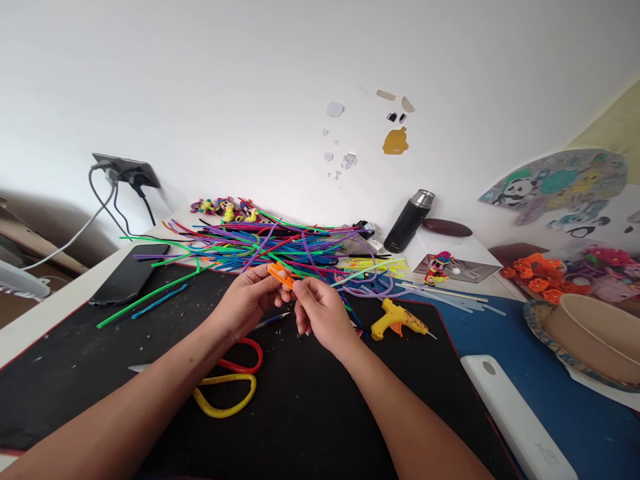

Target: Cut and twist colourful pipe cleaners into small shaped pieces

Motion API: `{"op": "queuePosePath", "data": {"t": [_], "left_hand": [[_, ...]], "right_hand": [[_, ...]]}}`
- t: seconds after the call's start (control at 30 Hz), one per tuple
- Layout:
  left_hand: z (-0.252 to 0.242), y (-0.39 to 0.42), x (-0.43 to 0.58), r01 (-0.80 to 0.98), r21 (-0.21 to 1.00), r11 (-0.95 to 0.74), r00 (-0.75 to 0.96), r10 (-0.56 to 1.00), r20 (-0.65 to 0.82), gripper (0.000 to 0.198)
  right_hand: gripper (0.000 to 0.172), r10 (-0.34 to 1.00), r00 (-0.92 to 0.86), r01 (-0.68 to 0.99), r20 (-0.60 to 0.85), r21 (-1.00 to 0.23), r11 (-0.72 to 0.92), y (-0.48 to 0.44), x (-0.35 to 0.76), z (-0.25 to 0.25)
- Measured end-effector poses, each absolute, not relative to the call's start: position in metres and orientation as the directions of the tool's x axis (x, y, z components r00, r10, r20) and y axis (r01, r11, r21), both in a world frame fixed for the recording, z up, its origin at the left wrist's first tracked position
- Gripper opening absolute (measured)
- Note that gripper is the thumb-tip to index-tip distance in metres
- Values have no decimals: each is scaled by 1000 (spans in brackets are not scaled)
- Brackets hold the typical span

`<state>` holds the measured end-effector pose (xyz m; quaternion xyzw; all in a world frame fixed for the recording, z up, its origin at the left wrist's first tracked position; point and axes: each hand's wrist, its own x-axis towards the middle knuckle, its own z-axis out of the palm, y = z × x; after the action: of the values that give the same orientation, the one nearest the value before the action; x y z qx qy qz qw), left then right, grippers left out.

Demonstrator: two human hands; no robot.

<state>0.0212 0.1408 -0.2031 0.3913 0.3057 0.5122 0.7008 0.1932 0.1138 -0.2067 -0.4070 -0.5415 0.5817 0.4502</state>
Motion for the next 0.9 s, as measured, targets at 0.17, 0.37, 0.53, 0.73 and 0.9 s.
{"op": "queuePosePath", "data": {"t": [0.17, 0.37, 0.53, 0.73, 0.9], "left_hand": [[-205, 141, 23, -478, 859, 184, 309, 951, -32, 26], [-205, 140, 23, -482, 858, 176, 313, 950, -19, 28], [-207, 140, 23, -477, 860, 181, 320, 947, -21, 27], [-209, 140, 23, -477, 858, 191, 321, 946, -32, 28], [-208, 140, 24, -481, 854, 198, 326, 945, -35, 28]], "right_hand": [[52, 967, -252, -58, 26, -998, 11, 114, 193, -209], [51, 969, -246, -71, 23, -997, 5, 114, 192, -213], [51, 971, -237, -53, 41, -998, 30, 115, 191, -214], [50, 973, -225, -2, 56, -998, 57, 115, 193, -218], [52, 970, -243, -44, 31, -999, 21, 116, 194, -214]]}}
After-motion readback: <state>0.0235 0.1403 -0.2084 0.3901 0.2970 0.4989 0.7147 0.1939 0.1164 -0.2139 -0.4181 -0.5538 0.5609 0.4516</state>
